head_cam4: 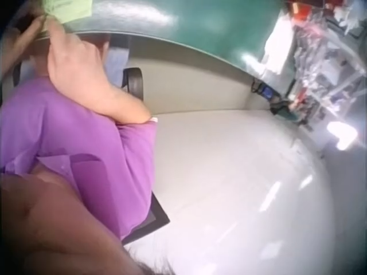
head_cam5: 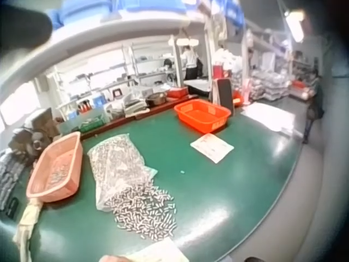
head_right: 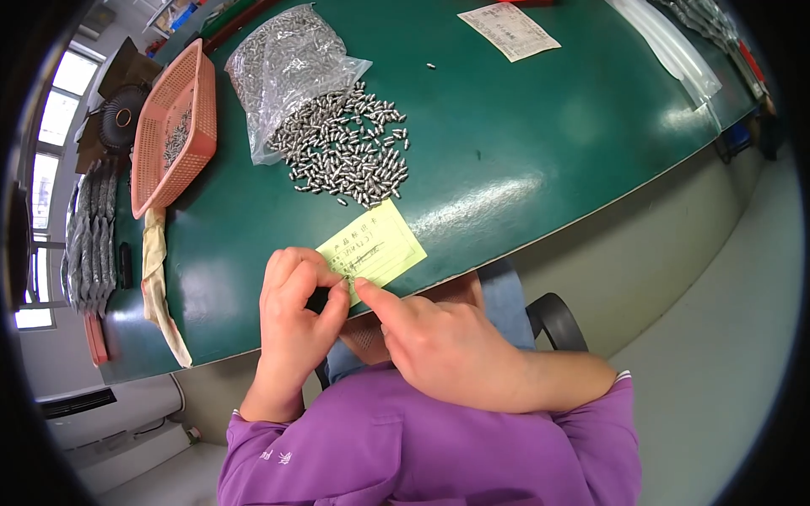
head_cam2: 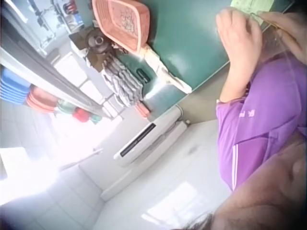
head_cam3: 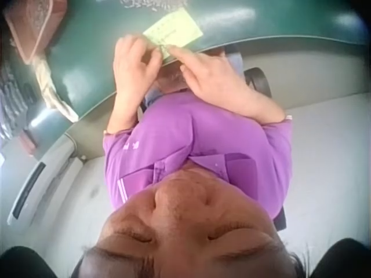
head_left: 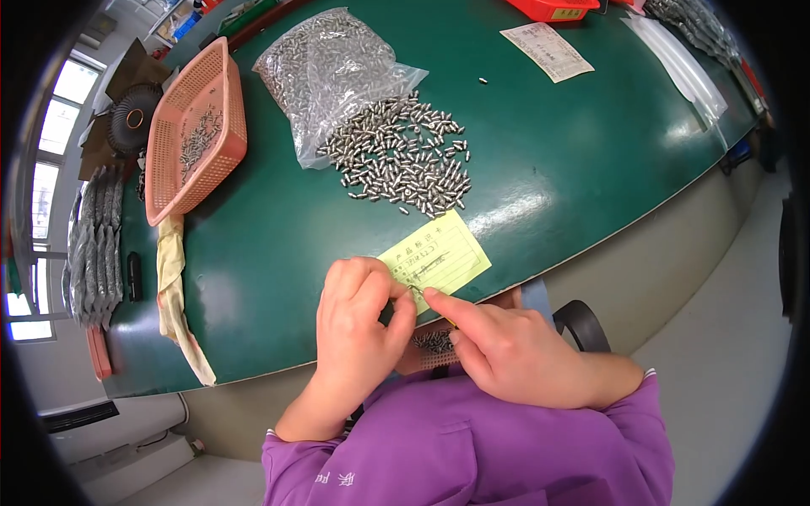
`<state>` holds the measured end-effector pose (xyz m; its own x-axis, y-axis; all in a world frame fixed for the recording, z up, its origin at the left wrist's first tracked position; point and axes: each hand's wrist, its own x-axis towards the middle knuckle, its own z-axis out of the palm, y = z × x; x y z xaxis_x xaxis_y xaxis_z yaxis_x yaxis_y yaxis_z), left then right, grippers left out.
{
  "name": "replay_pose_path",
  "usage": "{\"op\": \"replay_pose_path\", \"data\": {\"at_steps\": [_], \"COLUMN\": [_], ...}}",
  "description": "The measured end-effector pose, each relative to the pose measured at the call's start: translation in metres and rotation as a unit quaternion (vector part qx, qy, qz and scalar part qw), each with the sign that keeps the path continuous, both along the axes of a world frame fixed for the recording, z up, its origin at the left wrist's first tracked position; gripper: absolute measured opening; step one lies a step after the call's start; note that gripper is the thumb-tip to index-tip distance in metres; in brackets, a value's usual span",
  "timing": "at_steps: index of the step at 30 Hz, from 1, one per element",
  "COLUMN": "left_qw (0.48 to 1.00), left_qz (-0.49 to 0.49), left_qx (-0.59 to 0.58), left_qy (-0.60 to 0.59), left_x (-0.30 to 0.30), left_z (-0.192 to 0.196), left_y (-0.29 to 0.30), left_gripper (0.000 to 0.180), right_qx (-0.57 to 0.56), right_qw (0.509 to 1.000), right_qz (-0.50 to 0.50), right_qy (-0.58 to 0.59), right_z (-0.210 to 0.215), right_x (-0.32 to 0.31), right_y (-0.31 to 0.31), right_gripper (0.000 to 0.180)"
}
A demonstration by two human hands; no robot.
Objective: Counting and sorting small metal pins on a workbench using a utility knife as a pointer.
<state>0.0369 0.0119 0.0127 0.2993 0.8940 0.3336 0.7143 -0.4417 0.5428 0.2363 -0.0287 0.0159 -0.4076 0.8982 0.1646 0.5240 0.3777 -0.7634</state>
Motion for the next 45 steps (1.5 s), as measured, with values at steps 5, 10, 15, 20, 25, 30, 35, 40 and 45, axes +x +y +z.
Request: {"op": "replay_pose_path", "data": {"at_steps": [5,10,15,20,25,30,35,40,45], "left_qw": [1.000,1.000,1.000,1.000,1.000,1.000,0.991,0.997,0.994], "left_qz": [-0.012,-0.014,-0.003,0.005,0.002,0.004,-0.110,-0.045,-0.021], "left_qx": [0.008,0.012,0.020,0.015,0.022,0.019,-0.077,-0.019,0.046], "left_qy": [-0.012,-0.010,-0.007,0.001,0.004,0.009,-0.018,0.054,0.100], "left_x": [0.000,0.000,0.003,0.002,0.004,0.002,-0.006,-0.005,0.005], "left_z": [0.001,0.000,0.000,-0.002,0.000,0.001,0.027,0.024,0.014], "left_y": [0.001,0.001,-0.001,-0.001,-0.002,-0.003,-0.022,0.013,0.057], "left_gripper": [0.018,0.017,0.017,0.017,0.017,0.017,0.017,0.015,0.013], "right_qx": [-0.017,-0.025,0.004,0.038,0.043,-0.004,0.018,-0.070,-0.128], "right_qw": [1.000,0.994,1.000,0.999,0.996,0.998,0.985,0.965,0.965], "right_qz": [0.009,0.017,-0.004,0.008,0.033,0.020,-0.077,-0.134,-0.133], "right_qy": [-0.020,-0.101,-0.005,0.009,-0.077,-0.065,0.153,0.215,0.187], "right_z": [0.006,0.010,-0.002,0.001,0.008,0.011,0.008,0.000,-0.006], "right_x": [0.000,-0.003,-0.001,-0.001,-0.003,0.002,0.026,0.037,0.039], "right_y": [0.001,0.002,0.000,0.002,0.002,0.007,0.024,0.047,0.049], "right_gripper": [0.053,0.051,0.047,0.045,0.044,0.047,0.047,0.045,0.046]}}
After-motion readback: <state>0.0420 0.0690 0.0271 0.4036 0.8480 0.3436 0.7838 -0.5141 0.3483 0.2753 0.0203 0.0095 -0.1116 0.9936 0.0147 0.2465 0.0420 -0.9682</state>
